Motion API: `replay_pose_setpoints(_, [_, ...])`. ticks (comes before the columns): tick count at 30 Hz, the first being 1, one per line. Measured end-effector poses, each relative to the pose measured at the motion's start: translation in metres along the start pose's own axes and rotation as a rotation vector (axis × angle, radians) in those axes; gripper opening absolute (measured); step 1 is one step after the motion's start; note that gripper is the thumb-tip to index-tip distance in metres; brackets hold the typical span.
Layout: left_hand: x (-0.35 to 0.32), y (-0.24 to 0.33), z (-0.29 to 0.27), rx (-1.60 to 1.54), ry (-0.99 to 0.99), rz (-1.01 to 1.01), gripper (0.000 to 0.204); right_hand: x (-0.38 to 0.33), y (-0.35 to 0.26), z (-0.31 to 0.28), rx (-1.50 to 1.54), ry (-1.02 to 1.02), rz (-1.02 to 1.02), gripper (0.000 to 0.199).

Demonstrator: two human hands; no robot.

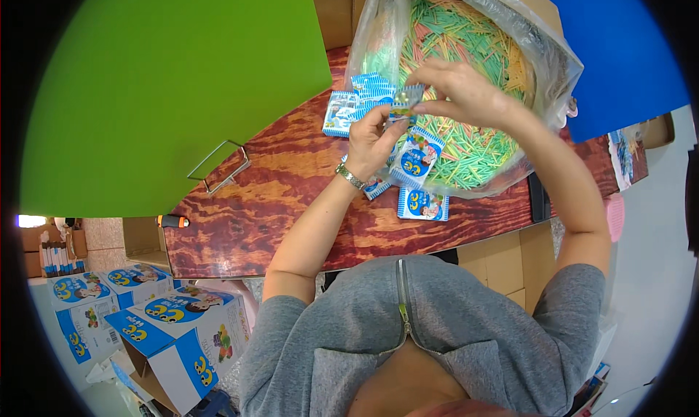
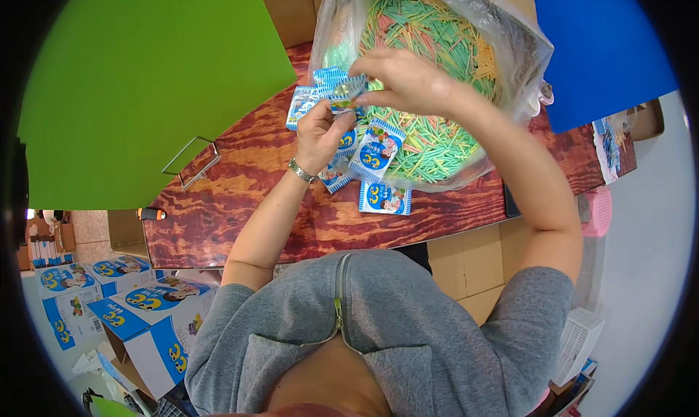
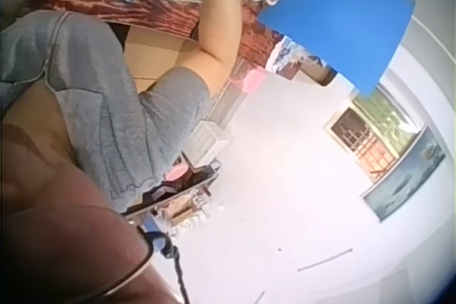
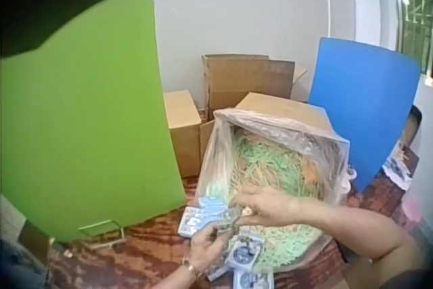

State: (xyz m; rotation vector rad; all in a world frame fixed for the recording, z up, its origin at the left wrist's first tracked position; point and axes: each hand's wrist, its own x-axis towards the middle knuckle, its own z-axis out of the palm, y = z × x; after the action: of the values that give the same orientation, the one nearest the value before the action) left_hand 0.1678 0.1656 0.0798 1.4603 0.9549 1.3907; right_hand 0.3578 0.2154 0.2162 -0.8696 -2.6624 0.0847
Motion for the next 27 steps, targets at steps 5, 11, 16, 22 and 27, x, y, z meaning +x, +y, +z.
replay_pose_setpoints(5, [-0.014, 0.011, -0.012, 0.674, 0.385, 0.422, 0.027, -0.017, -0.005, 0.078, 0.295, -0.068, 0.206, 0.026])
replay_pose_setpoints(11, [-0.042, -0.014, -0.015, 0.665, -0.094, 0.398, 0.020, -0.028, 0.003, 0.121, 0.189, 0.040, 0.381, 0.029])
replay_pose_setpoints(16, [-0.034, -0.028, -0.014, 0.831, -0.136, 0.299, 0.016, -0.068, 0.008, 0.094, 0.020, -0.270, 0.540, 0.030])
replay_pose_setpoints(22, [-0.029, -0.017, -0.007, 0.860, -0.165, 0.275, 0.014, -0.090, 0.013, 0.107, -0.068, -0.147, 0.430, 0.019])
replay_pose_setpoints(27, [-0.020, 0.007, 0.007, 0.753, 0.005, 0.471, 0.019, -0.092, 0.000, 0.084, -0.123, 0.112, 0.245, 0.013])
